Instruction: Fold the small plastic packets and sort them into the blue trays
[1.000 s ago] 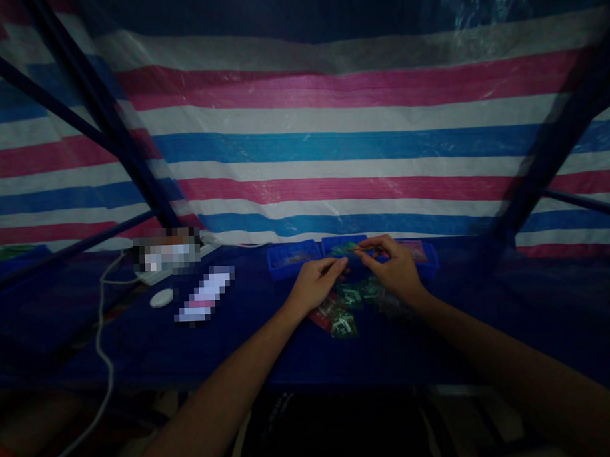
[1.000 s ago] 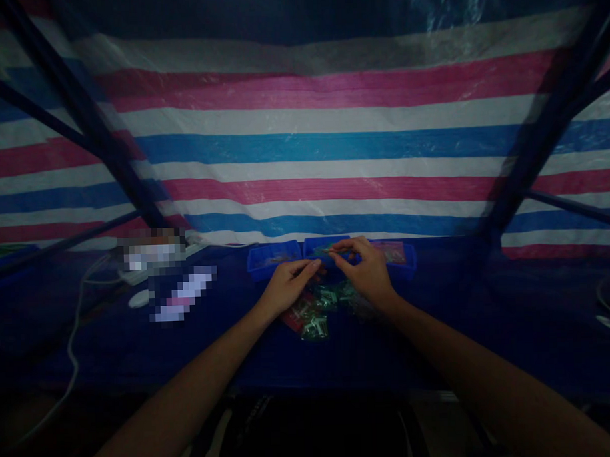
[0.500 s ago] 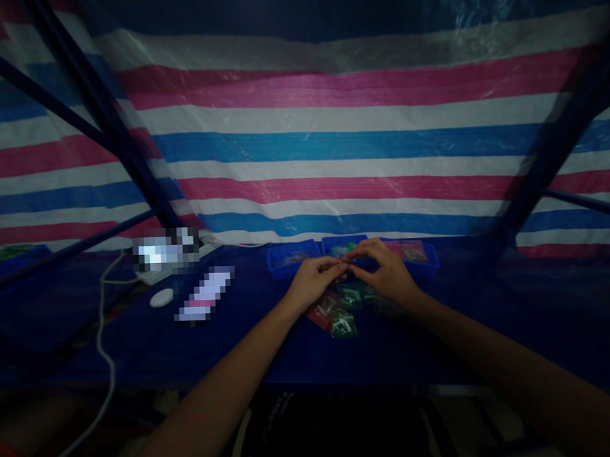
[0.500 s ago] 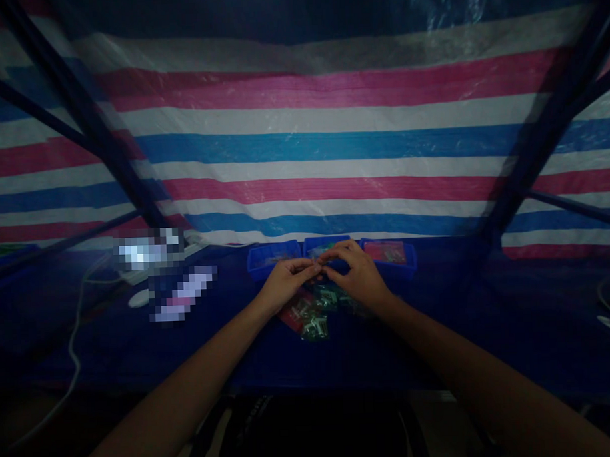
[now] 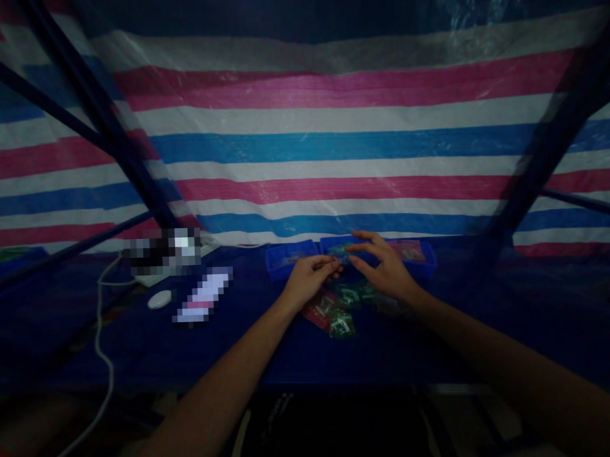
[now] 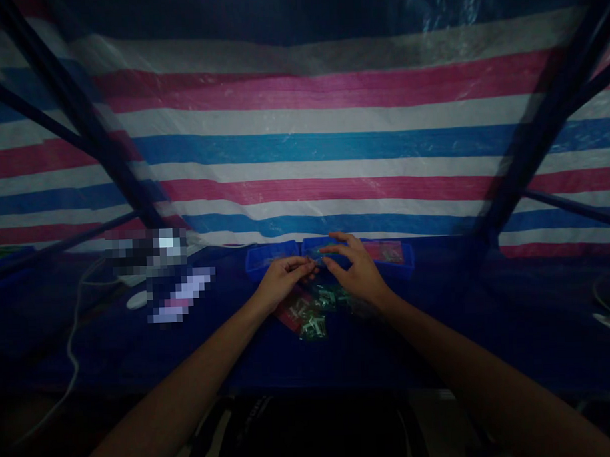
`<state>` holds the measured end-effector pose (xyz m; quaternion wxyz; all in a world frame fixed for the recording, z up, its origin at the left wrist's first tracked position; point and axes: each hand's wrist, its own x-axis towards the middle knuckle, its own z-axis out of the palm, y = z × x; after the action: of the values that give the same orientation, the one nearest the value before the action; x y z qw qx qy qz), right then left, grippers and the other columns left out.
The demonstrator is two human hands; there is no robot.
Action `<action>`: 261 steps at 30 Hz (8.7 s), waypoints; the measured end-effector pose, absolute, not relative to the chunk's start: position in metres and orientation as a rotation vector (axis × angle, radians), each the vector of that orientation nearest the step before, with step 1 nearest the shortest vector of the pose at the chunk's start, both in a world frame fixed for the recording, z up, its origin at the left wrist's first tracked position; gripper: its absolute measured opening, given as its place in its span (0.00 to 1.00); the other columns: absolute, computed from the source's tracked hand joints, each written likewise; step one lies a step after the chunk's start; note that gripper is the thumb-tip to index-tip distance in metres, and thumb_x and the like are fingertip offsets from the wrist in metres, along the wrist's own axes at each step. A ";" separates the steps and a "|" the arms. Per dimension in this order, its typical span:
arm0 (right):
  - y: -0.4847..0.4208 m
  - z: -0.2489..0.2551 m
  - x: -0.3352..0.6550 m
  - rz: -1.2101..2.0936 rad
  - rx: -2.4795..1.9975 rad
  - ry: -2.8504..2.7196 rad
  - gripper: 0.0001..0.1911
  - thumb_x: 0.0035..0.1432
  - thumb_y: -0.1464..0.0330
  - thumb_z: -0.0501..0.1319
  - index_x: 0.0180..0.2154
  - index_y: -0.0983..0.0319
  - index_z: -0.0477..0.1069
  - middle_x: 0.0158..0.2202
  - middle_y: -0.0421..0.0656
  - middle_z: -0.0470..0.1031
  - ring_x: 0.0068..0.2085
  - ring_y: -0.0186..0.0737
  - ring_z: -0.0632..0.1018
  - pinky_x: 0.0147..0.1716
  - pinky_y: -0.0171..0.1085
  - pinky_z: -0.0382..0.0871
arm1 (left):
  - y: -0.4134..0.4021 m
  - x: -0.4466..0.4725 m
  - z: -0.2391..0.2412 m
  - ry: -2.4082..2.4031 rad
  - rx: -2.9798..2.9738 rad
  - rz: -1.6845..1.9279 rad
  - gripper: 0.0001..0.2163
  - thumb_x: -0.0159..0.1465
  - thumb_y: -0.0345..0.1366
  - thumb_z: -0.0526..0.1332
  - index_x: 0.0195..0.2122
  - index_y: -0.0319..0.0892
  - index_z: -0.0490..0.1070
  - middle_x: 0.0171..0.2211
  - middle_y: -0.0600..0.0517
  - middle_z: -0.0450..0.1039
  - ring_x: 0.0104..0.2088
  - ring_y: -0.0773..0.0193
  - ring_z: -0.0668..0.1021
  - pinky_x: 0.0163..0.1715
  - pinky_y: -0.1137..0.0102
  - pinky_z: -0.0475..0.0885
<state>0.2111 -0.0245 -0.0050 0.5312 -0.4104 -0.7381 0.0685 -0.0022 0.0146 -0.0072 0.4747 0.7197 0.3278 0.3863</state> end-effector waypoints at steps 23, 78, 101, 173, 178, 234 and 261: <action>-0.024 -0.022 0.212 0.240 -0.892 -2.397 0.13 0.66 0.63 0.60 0.49 0.56 0.77 0.53 0.47 0.78 0.56 0.47 0.75 0.58 0.51 0.67 | 0.044 -0.062 0.005 1.754 2.673 1.085 0.11 0.66 0.33 0.57 0.44 0.41 0.78 0.43 0.43 0.76 0.46 0.52 0.76 0.53 0.60 0.69; -0.011 -0.022 0.215 0.822 -0.968 -1.598 0.11 0.55 0.62 0.69 0.38 0.59 0.76 0.38 0.43 0.81 0.38 0.42 0.82 0.44 0.44 0.77 | 0.007 -0.010 0.001 0.910 2.336 0.955 0.12 0.66 0.42 0.62 0.44 0.43 0.79 0.40 0.48 0.82 0.38 0.59 0.81 0.41 0.65 0.74; -0.020 -0.020 0.199 1.038 -0.842 -1.525 0.20 0.51 0.66 0.71 0.46 0.59 0.72 0.37 0.41 0.78 0.38 0.36 0.79 0.42 0.39 0.74 | -0.002 0.002 -0.002 0.948 2.246 0.983 0.04 0.59 0.34 0.61 0.31 0.40 0.70 0.27 0.56 0.69 0.27 0.68 0.70 0.29 0.71 0.64; -0.018 -0.018 0.205 0.985 -0.875 -1.498 0.16 0.53 0.58 0.70 0.41 0.59 0.76 0.37 0.42 0.80 0.35 0.38 0.79 0.39 0.41 0.75 | 0.009 -0.003 -0.005 0.845 1.975 1.063 0.15 0.64 0.48 0.64 0.37 0.39 0.77 0.33 0.49 0.78 0.31 0.64 0.76 0.34 0.70 0.70; -0.019 -0.017 0.205 1.037 -0.854 -1.497 0.17 0.53 0.59 0.71 0.42 0.59 0.76 0.39 0.44 0.80 0.37 0.39 0.79 0.40 0.40 0.75 | 0.008 -0.004 -0.003 0.776 1.964 1.060 0.14 0.64 0.47 0.64 0.38 0.39 0.77 0.34 0.49 0.78 0.33 0.64 0.77 0.36 0.70 0.70; -0.022 -0.013 0.206 1.070 -0.854 -1.647 0.22 0.54 0.61 0.70 0.51 0.58 0.74 0.37 0.41 0.76 0.35 0.36 0.77 0.39 0.39 0.73 | 0.004 -0.004 -0.001 0.828 2.225 1.077 0.13 0.68 0.46 0.60 0.40 0.42 0.77 0.38 0.48 0.79 0.36 0.62 0.78 0.39 0.66 0.72; -0.017 -0.002 0.231 0.071 -1.095 -1.804 0.11 0.65 0.63 0.59 0.45 0.56 0.77 0.39 0.46 0.76 0.38 0.46 0.76 0.38 0.43 0.69 | 0.004 -0.004 -0.014 0.741 2.776 0.680 0.21 0.67 0.49 0.60 0.57 0.43 0.72 0.52 0.44 0.75 0.54 0.54 0.75 0.57 0.59 0.67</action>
<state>0.2311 -0.0166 -0.0022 0.4927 -0.4512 -0.7435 0.0294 -0.0044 0.0039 -0.0143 0.0943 0.9361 0.2497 0.2293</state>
